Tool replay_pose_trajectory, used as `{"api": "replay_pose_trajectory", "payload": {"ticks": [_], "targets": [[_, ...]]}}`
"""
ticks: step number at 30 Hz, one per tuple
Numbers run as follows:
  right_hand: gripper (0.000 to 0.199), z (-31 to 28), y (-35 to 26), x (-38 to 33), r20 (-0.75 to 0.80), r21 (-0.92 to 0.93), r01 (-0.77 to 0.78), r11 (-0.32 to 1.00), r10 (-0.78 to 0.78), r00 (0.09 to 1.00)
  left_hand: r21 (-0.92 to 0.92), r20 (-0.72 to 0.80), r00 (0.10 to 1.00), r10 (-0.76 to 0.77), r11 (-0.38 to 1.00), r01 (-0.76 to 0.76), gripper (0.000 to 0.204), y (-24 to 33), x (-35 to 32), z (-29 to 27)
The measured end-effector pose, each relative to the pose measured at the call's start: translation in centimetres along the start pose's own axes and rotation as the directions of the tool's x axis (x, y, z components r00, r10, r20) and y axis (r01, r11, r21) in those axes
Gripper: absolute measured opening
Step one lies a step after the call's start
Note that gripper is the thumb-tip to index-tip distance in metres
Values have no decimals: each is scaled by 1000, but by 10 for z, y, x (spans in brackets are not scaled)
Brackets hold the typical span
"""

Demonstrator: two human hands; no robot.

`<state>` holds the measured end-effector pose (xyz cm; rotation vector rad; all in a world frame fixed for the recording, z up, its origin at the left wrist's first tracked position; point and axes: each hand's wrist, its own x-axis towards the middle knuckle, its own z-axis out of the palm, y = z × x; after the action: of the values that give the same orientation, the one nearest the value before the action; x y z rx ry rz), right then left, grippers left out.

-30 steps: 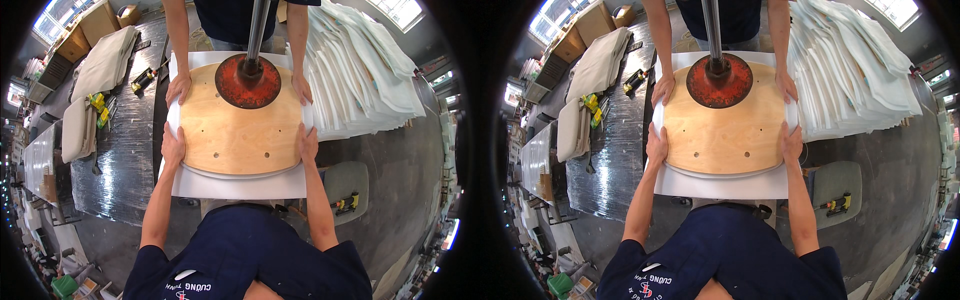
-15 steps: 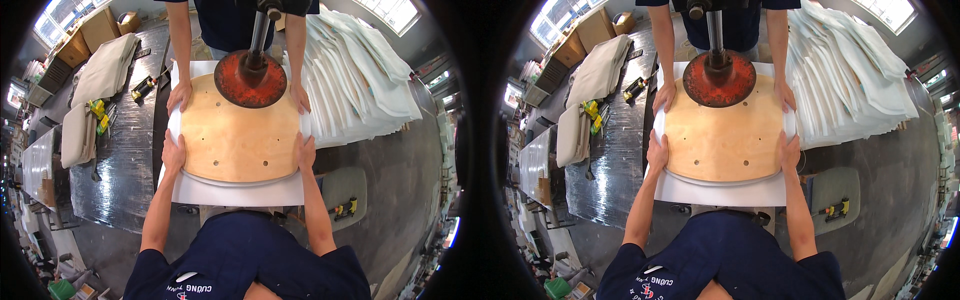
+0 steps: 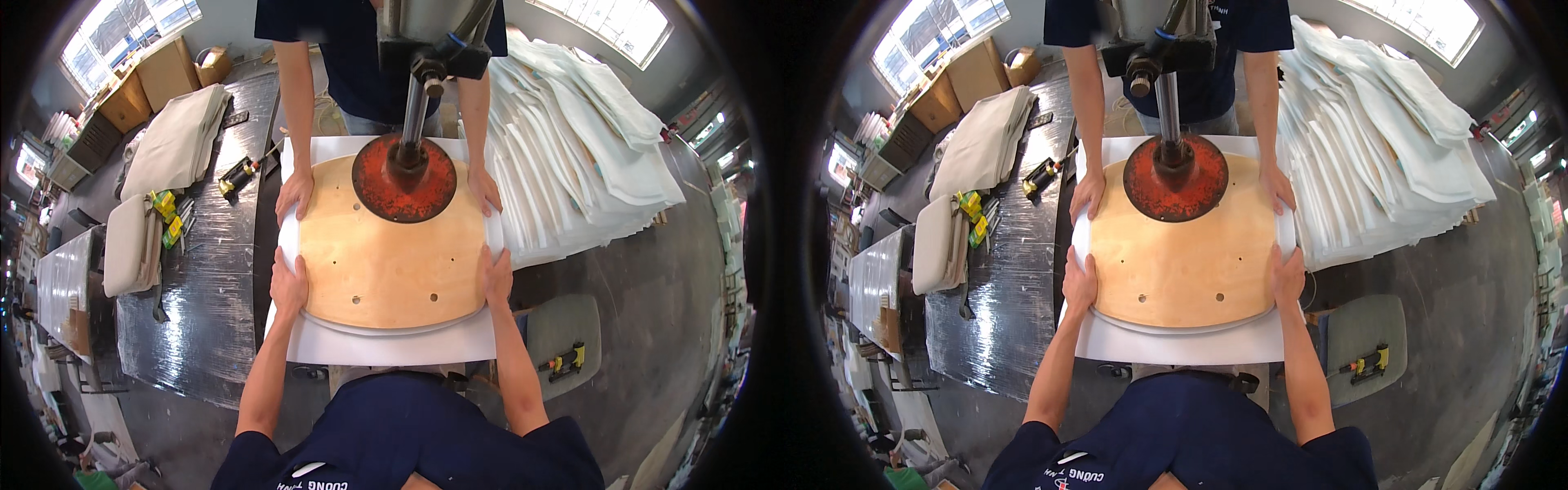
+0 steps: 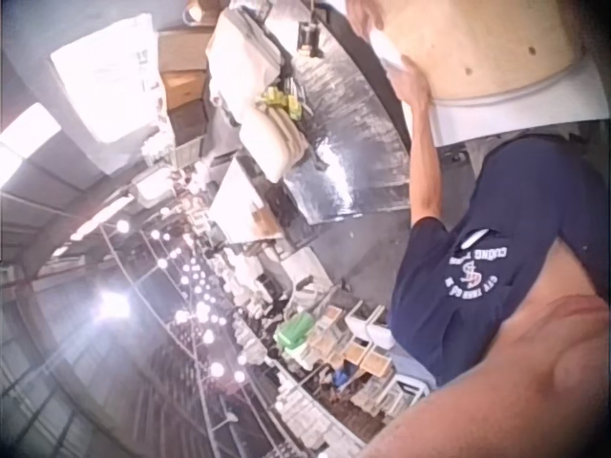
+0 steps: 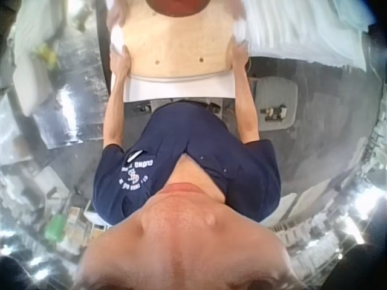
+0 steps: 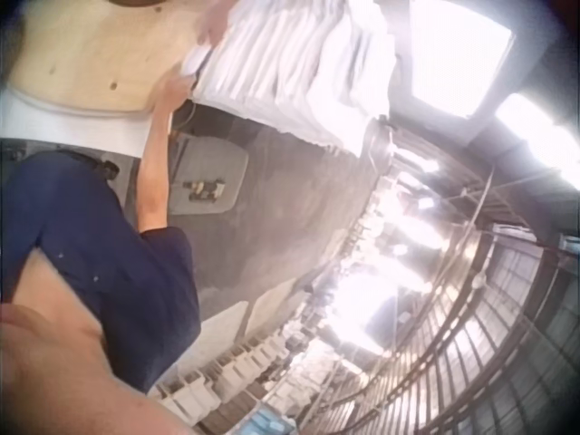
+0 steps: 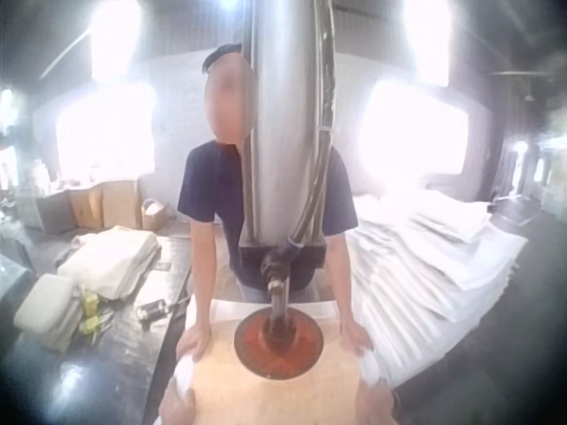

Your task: The person works with a coworker to upholster chair seats. They position fabric over a foam-covered seat base, pull it taut, and use a staple gun to secure the fabric to the underside. The person repeatedly flips the seat, adjusts the fabric, and staples edges while the coworker assists with positioning and stapling.

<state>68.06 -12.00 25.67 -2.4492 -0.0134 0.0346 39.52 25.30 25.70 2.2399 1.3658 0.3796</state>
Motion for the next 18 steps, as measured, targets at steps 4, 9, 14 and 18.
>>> {"api": "replay_pose_trajectory", "payload": {"ticks": [4, 9, 14, 18], "targets": [[73, 2, 2, 4, -35, -14, 9, 1000, -10, 999, -8, 5, 1000, -9, 1000, 9, 72, 4, -4, -1], [67, -5, -7, 5, 11, 21, 11, 1000, -11, 1000, -6, 2, 1000, -12, 1000, 12, 73, 3, -9, -3], [68, -6, -4, 4, -51, 2, 57, 998, -57, 997, -16, 1, 1000, -16, 1000, 16, 73, 5, -7, -3], [69, -7, -5, -1, -3, 10, 25, 1000, -25, 1000, -21, 1, 1000, -12, 1000, 12, 74, 2, -6, -5]]}}
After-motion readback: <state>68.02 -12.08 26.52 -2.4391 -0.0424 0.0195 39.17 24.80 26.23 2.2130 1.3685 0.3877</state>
